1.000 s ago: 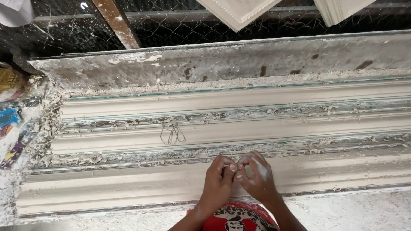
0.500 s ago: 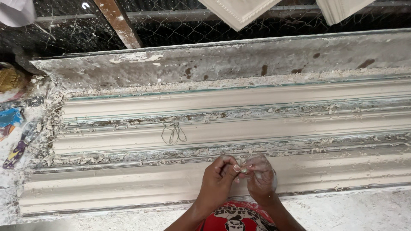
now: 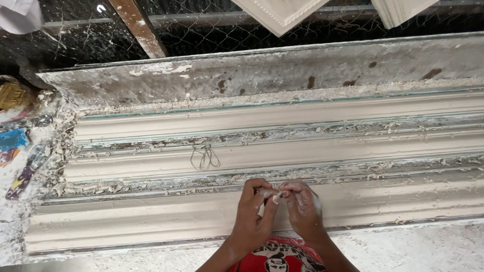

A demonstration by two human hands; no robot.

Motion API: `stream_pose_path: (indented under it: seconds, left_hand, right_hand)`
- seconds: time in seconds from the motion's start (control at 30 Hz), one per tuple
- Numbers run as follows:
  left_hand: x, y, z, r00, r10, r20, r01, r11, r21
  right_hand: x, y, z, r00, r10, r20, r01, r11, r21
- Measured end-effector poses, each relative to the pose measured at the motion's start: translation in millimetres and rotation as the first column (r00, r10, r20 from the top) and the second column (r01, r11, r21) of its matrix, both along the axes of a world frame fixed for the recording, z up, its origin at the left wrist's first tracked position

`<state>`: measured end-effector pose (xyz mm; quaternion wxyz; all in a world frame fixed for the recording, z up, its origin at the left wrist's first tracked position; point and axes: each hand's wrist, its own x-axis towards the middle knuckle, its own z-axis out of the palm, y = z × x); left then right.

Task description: The person cleans white decorative moldings by first removing a green string from the surface, then using a small brush to sweep away dust and debris along the grooves. The person works along the length of the moldings, focusing on the detailed profiles.

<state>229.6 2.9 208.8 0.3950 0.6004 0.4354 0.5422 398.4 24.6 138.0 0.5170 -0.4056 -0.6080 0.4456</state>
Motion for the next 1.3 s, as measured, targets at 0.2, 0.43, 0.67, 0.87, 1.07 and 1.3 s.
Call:
stream_pose_path:
  seconds: [0.2,0.43,0.67,0.87,1.07,1.3]
  left_hand:
    - [-4,2,-10,0.941,-0.141,0.307,0.215,0.950,-0.224]
    - [4,10,-22,0.908,0.070,0.414,0.110,0.912,-0.394]
    - [11,4,-24,0.976,0.040,0.215,0.033,0.945,-0.326]
    - [15,7,-18,0.992,0.036,0.119,0.010,0.929,-0.370]
    - [13,11,-13,0.980,-0.027,0.199,0.096,0.933,-0.348]
    - [17,7,-4,0.989,0.006,0.147,0.042,0.948,-0.316]
  right_hand:
    - [-1,9,11,0.988,0.135,-0.070,-0.141,0.986,-0.088]
    - [1,4,22,0.960,-0.008,0.279,-0.009,0.998,0.060]
    - [-2,8,10,0.969,-0.068,0.239,0.024,0.983,0.180]
    - [-3,-1,2,0.999,-0.032,-0.022,0.031,0.998,-0.054]
    - [1,2,-1,0.993,-0.112,-0.030,0.110,0.991,-0.070]
    - [7,0,-3,0.995,-0.079,-0.067,0.072,0.992,-0.105]
